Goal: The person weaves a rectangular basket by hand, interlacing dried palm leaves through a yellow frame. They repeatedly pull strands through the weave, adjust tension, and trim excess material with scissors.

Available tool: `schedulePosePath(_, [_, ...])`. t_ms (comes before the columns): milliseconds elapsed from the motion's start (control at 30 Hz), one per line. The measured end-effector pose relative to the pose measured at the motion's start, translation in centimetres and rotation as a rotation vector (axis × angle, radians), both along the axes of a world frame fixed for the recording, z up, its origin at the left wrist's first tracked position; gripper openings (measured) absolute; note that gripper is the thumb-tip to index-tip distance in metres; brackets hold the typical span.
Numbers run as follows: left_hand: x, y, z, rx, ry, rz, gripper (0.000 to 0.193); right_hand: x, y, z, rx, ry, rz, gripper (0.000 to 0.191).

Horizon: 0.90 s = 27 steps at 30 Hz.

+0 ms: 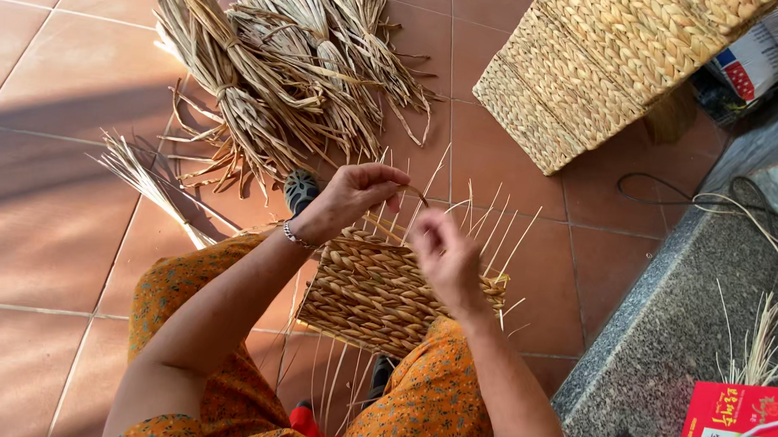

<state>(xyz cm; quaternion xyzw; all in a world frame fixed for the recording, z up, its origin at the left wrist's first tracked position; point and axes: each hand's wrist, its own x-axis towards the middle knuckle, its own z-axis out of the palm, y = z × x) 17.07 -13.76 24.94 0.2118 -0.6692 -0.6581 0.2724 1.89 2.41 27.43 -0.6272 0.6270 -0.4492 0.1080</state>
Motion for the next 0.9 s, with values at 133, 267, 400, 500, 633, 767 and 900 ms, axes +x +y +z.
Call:
schedulePosePath(133, [1.3, 0.7, 0.1, -0.016, 0.118, -0.121, 0.021, -2.4, -1.3, 0.6, 0.005, 0.016, 0.015, 0.033])
schedulePosePath(267, [1.6, 1.0, 1.3, -0.058, 0.182, -0.235, 0.017, -2.5, -1.4, 0.5, 0.409, -0.283, 0.025, 0.039])
schedulePosePath(400, [1.8, 0.8, 3.0, -0.145, 0.093, -0.201, 0.018, -2.3, -1.7, 0.6, 0.291, -0.493, 0.113, 0.029])
schedulePosePath(500, [1.9, 0.8, 4.0, -0.517, 0.01, -0.025, 0.031, -2.4, -1.9, 1.3, 0.206, -0.554, 0.143, 0.022])
schedulePosePath(633, [1.2, -0.1, 4.5, -0.901, 0.145, -0.055, 0.033, -2.3, -2.0, 2.6, 0.176, -0.597, 0.183, 0.025])
schedulePosePath(767, [-0.9, -1.2, 2.8, -0.811, -0.158, -0.167, 0.028, -2.8, -2.7, 2.0, 0.147, -0.611, 0.123, 0.031])
schedulePosePath(900, [-2.6, -2.2, -1.1, -0.813, -0.307, -0.178, 0.019, -5.5, -3.4, -3.2, 0.32, -0.594, 0.06, 0.023])
